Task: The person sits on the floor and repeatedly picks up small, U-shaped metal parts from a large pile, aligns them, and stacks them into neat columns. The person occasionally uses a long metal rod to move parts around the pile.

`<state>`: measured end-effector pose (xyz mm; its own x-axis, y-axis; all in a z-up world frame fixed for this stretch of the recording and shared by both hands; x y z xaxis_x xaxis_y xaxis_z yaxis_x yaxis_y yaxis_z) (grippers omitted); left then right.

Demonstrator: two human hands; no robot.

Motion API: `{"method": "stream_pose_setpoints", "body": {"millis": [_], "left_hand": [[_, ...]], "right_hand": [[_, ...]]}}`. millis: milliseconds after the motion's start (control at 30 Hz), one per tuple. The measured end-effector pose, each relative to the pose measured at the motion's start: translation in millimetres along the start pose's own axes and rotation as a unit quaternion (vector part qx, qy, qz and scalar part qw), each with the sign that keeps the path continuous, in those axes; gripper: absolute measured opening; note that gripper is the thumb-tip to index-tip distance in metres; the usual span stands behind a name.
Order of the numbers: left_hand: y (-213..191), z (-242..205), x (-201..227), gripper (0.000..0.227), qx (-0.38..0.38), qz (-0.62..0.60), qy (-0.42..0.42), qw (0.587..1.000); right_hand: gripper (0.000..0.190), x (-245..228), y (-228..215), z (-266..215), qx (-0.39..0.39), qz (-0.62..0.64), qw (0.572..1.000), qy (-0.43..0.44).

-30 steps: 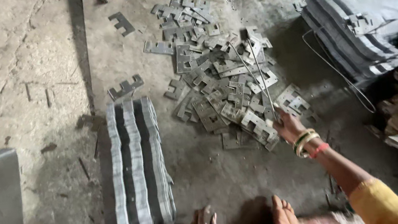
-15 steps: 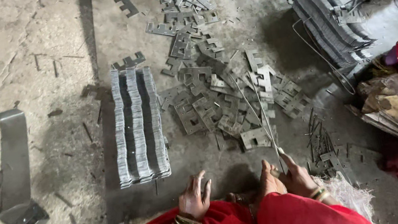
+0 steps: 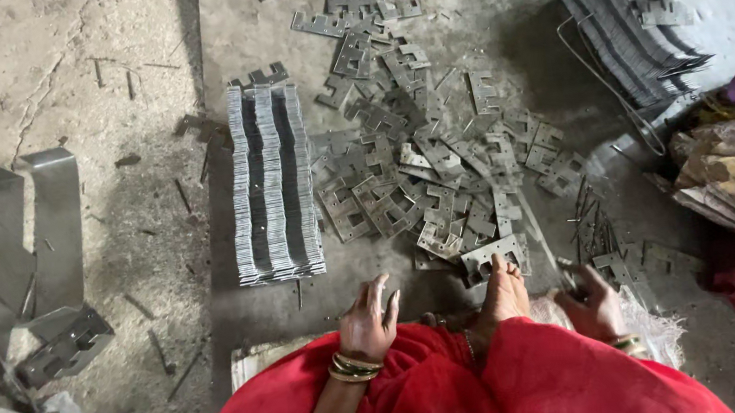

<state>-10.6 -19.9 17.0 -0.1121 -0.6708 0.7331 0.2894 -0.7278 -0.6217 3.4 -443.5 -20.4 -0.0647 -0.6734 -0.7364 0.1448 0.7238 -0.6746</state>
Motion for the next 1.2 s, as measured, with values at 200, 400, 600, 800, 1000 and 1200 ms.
{"method": "stream_pose_setpoints", "body": {"millis": [200, 400, 600, 800, 1000, 1200], "left_hand": [[8.3, -1.8, -10.9, 0.033, -0.009, 0.021, -0.008, 1.000], [32.6, 0.8, -45.3, 0.026, -0.057, 0.040, -0.063, 0.996], [67.4, 58.8, -60.4, 0.042, -0.088, 0.062, -0.138, 0.985], [55.6, 62.7, -41.3, 0.041, -0.092, -0.016, -0.153, 0.984], [27.2, 21.7, -57.0, 0.029, -0.038, -0.029, -0.147, 0.988], [25.0, 26.6, -63.5, 0.025, -0.016, -0.076, -0.175, 0.982]], "right_hand": [[0.054, 18.9, -16.3, 44.7, 0.077, -0.027, 0.996, 0.027], [0.049, -3.0, -50.9, 136.0, -0.181, -0.412, 0.886, -0.112], [0.031, -135.9, 82.8, 212.3, -0.318, -0.274, 0.899, -0.129], [0.041, -214.5, 252.2, 198.7, -0.317, -0.417, 0.795, -0.307], [0.067, -184.9, 278.6, 206.8, -0.253, -0.292, 0.895, -0.223], [0.056, -177.1, 293.7, 234.5, -0.271, -0.079, 0.952, -0.120]]}}
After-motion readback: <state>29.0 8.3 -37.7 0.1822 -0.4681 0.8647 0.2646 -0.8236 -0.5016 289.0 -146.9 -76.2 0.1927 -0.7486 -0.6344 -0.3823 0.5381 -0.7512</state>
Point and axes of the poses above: each hand's wrist, its own z-axis towards the middle knuckle, its own y-axis out of the palm, x = y × z, the point moved 2 cm from there along z, towards the middle knuckle, and after that the axes turned 10 degrees about -y, right-handed, at the moved point
